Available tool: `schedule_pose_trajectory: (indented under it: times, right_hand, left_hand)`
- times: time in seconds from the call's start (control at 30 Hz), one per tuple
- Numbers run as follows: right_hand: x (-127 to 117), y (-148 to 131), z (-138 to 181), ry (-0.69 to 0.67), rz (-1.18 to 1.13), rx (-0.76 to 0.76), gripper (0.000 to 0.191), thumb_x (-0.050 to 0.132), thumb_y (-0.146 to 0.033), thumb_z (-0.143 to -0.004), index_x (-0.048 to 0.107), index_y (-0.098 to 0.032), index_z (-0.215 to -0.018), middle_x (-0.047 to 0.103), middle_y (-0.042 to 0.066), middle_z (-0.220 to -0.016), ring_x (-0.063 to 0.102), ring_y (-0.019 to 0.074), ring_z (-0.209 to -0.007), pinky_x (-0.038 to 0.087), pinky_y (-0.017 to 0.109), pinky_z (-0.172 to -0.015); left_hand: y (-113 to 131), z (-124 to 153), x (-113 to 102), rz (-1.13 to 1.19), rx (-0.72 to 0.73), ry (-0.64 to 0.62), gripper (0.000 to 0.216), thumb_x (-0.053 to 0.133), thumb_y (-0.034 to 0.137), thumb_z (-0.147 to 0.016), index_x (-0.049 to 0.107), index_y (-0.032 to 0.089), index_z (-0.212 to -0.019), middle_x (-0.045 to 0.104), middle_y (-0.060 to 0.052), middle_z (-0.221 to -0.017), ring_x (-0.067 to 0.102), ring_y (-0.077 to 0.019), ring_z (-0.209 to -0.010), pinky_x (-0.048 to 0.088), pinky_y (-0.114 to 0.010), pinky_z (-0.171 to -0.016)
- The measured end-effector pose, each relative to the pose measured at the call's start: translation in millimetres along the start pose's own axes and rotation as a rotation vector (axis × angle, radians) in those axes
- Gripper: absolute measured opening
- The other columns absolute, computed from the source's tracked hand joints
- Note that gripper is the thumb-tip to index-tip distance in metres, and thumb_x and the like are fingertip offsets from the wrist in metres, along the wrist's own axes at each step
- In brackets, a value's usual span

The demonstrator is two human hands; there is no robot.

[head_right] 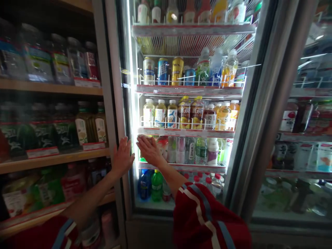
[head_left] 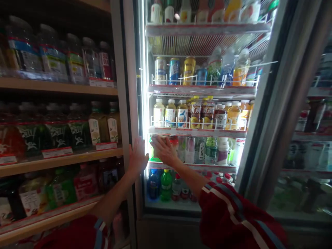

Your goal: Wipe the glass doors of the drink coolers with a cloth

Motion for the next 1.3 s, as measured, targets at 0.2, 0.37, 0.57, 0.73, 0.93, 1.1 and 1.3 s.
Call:
schedule_pose_trajectory:
  times: [0.2,0.37,0.57,0.73,0.93,1.1,1.3]
  right_hand:
    - [-16.7,25.3,27.4,0.040,0.058,0.099,0.047,0.042,-0.020,-0.090,0.042,-0.015,-0.136,0.044,0.010,-0.142,0.019,0.0201,-0.141,-0.002,0.051,-0.115]
    - [-38.0,56.7,55.4,0.064,0.093,0.197,0.054,0.045,-0.020,-0.086,0.038,-0.013,-0.139,0.041,0.013,-0.143,0.010,0.0203,-0.143,0.001,0.052,-0.115]
    - [-41.9,57.9,82.6,0.042,0.102,0.180,0.050,0.043,-0.019,-0.087,0.041,-0.015,-0.137,0.046,0.011,-0.140,0.016,0.0192,-0.142,0.002,0.050,-0.115]
    - [-60.9,98.3,100.2,0.120,0.181,0.348,0.050,0.039,-0.023,-0.089,0.039,-0.016,-0.139,0.042,0.012,-0.143,0.017,0.0210,-0.142,0.005,0.051,-0.114]
    - [-59.8,90.6,114.8,0.070,0.162,0.290,0.045,0.041,-0.022,-0.089,0.045,-0.016,-0.134,0.046,0.012,-0.140,0.019,0.0196,-0.142,0.005,0.050,-0.115]
    - [-74.9,106.6,133.7,0.133,0.218,0.315,0.041,0.041,-0.023,-0.090,0.049,-0.015,-0.130,0.052,0.013,-0.134,0.021,0.0198,-0.141,0.009,0.049,-0.114]
    - [-96.6,144.5,166.5,0.209,0.310,0.500,0.046,0.039,-0.025,-0.091,0.041,-0.011,-0.136,0.046,0.019,-0.139,0.020,0.0225,-0.141,0.014,0.052,-0.112]
  left_hand:
    - [24.8,-2.4,3.2,-0.009,0.087,-0.016,0.060,0.046,0.020,-0.083,0.030,0.010,-0.141,0.028,-0.017,-0.149,0.019,-0.0280,-0.141,0.016,-0.055,-0.113]
    - [51.8,-4.6,10.1,0.013,0.133,-0.015,0.063,0.046,0.022,-0.084,0.027,0.013,-0.143,0.028,-0.015,-0.150,0.019,-0.0269,-0.141,0.014,-0.052,-0.114]
    - [101.3,-5.1,21.4,0.058,0.267,-0.009,0.062,0.048,0.029,-0.085,0.031,0.010,-0.141,0.030,-0.016,-0.148,0.017,-0.0269,-0.141,0.013,-0.050,-0.115]
    - [119.3,-6.7,23.1,0.084,0.301,0.039,0.060,0.048,0.029,-0.086,0.032,0.009,-0.140,0.032,-0.017,-0.147,0.017,-0.0261,-0.141,0.012,-0.050,-0.115]
    - [151.0,-5.5,30.6,0.120,0.386,0.041,0.064,0.048,0.023,-0.083,0.027,0.009,-0.142,0.033,-0.016,-0.147,0.013,-0.0252,-0.142,0.010,-0.050,-0.116]
    - [173.8,-6.1,40.4,0.149,0.424,0.011,0.067,0.050,0.024,-0.080,0.027,0.011,-0.142,0.029,-0.016,-0.149,0.011,-0.0257,-0.142,0.011,-0.051,-0.115]
    - [183.8,-6.3,47.0,0.164,0.435,-0.001,0.066,0.051,0.021,-0.078,0.031,0.008,-0.140,0.030,-0.017,-0.148,0.009,-0.0275,-0.143,0.011,-0.053,-0.115]
Point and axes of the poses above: each hand's wrist, its own z-axis away from the middle knuckle, its own x-axis out of the palm, y = z × x, the point moved 6 cm from there along -z, towards the middle knuckle
